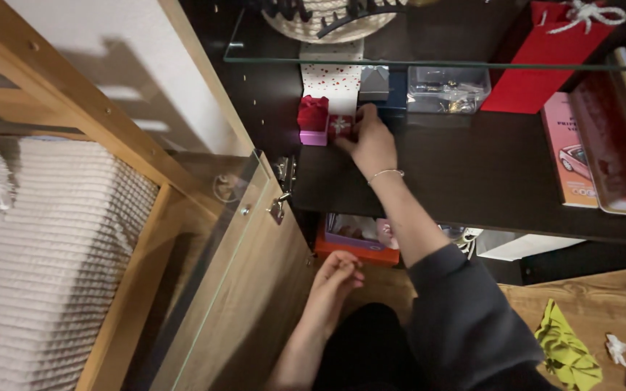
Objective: The person sits on the floor and wipes several small items, including gift boxes and pouches, with a yellow cloth. They place the cleaned items onto a shelf in a cabinet. The person also briefly uses a laptop on a nearby bed.
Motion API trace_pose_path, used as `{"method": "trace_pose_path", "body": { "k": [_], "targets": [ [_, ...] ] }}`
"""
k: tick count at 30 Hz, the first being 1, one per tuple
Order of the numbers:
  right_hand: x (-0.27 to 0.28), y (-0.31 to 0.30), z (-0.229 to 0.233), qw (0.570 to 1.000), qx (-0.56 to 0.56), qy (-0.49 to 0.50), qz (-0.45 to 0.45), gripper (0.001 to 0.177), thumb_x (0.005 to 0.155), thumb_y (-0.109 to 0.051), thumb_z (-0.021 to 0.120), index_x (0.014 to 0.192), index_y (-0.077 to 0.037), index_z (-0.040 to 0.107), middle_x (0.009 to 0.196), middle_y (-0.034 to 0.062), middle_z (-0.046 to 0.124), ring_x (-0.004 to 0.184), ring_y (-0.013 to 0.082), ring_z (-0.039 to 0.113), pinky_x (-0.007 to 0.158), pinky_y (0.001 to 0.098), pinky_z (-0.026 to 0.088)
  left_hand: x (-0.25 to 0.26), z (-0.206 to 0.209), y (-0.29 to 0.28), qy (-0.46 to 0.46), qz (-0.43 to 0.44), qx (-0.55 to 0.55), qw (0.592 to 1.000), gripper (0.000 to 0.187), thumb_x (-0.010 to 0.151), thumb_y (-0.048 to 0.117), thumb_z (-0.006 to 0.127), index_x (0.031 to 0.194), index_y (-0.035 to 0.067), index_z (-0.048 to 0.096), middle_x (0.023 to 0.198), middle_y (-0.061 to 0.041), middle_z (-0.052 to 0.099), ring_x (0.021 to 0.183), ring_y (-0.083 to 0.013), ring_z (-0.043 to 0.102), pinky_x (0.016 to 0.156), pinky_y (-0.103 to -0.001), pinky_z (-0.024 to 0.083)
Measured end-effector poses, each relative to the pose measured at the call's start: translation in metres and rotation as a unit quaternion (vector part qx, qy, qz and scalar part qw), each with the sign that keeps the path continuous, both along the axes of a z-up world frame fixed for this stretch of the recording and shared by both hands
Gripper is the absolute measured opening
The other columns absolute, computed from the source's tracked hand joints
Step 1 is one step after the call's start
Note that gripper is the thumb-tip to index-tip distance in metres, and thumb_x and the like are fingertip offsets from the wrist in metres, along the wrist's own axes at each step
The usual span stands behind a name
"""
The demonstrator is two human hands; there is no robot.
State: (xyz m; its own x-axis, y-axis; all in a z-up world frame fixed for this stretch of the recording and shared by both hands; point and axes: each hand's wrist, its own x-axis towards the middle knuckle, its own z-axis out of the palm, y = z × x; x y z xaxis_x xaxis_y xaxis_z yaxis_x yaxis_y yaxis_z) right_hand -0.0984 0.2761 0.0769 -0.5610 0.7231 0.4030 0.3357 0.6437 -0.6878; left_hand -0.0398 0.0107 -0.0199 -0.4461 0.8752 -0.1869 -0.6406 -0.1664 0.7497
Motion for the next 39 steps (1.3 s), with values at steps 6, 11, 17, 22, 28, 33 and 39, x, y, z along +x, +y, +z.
{"method": "trace_pose_path", "body": {
  "k": [6, 11, 17, 22, 28, 33, 39],
  "targets": [
    [0.091, -0.052, 0.002, 0.981, 0.012, 0.177, 0.073, 0.046, 0.088, -0.011, 0.080, 0.125, -0.002, 0.056, 0.112, 0.0143, 0.070, 0.101, 0.0280, 0.073, 0.088, 0.0371, 0.058, 0.001, -0.023, 0.011, 0.007, -0.015, -0.028, 0.999, 0.012, 0.098, 0.017, 0.061, 0.108, 0.010, 0.061, 0.105, -0.004, 0.065, 0.093, -0.0139, 0.065, 0.084, -0.029, 0.052],
    [0.260, -0.151, -0.078, 0.986, -0.034, 0.158, -0.036, 0.014, 0.094, -0.008, 0.071, 0.107, -0.005, 0.066, 0.104, 0.0097, 0.074, 0.097, 0.0237, 0.073, 0.088, 0.0357, 0.055, 0.027, -0.045, 0.024, -0.005, -0.083, -0.011, 0.996, 0.012, 0.099, 0.018, 0.062, 0.107, 0.010, 0.061, 0.104, -0.004, 0.065, 0.091, -0.0146, 0.064, 0.082, -0.031, 0.052],
    [0.448, -0.247, -0.210, 0.970, -0.181, 0.067, -0.146, 0.012, 0.094, -0.010, 0.069, 0.105, -0.007, 0.067, 0.098, 0.0069, 0.075, 0.090, 0.0189, 0.073, 0.082, 0.0319, 0.057, 0.070, -0.019, 0.029, 0.417, -0.058, 0.004, 0.907, 0.012, 0.098, 0.012, 0.064, 0.109, 0.006, 0.065, 0.106, -0.008, 0.066, 0.100, -0.0217, 0.064, 0.092, -0.035, 0.051],
    [0.525, -0.275, -0.268, 0.926, -0.318, 0.003, -0.204, 0.021, 0.092, -0.012, 0.069, 0.113, -0.011, 0.069, 0.094, 0.0039, 0.078, 0.079, 0.0155, 0.074, 0.070, 0.0302, 0.057, 0.031, 0.084, 0.050, 0.748, 0.172, 0.023, 0.641, 0.023, 0.095, 0.006, 0.068, 0.118, 0.006, 0.069, 0.129, -0.017, 0.058, 0.123, -0.0385, 0.054, 0.110, -0.048, 0.042],
    [0.519, -0.214, -0.305, 0.979, -0.189, 0.055, -0.060, 0.017, 0.094, -0.010, 0.067, 0.111, -0.009, 0.067, 0.110, 0.0055, 0.076, 0.095, 0.0159, 0.075, 0.080, 0.0284, 0.058, -0.062, 0.136, 0.094, 0.871, 0.292, -0.066, 0.389, 0.040, 0.087, 0.023, 0.081, 0.126, 0.020, 0.074, 0.137, -0.017, 0.055, 0.125, -0.0388, 0.051, 0.103, -0.053, 0.040],
    [0.515, -0.174, -0.323, 0.990, -0.131, 0.024, -0.043, 0.018, 0.093, -0.013, 0.066, 0.111, -0.010, 0.067, 0.113, 0.0055, 0.075, 0.095, 0.0164, 0.077, 0.083, 0.0288, 0.059, -0.098, 0.091, 0.163, 0.898, 0.238, -0.150, 0.338, 0.045, 0.080, 0.044, 0.082, 0.119, 0.023, 0.075, 0.136, -0.016, 0.051, 0.120, -0.0364, 0.047, 0.096, -0.052, 0.041],
    [0.516, -0.182, -0.289, 0.968, -0.216, -0.057, -0.116, 0.028, 0.093, -0.015, 0.067, 0.121, -0.010, 0.067, 0.104, 0.0029, 0.080, 0.095, 0.0155, 0.080, 0.075, 0.0354, 0.057, -0.125, 0.054, 0.197, 0.892, 0.135, -0.307, 0.303, 0.063, 0.087, 0.072, 0.060, 0.125, 0.023, 0.072, 0.145, -0.013, 0.048, 0.127, -0.0335, 0.044, 0.101, -0.047, 0.037]
  ]
}}
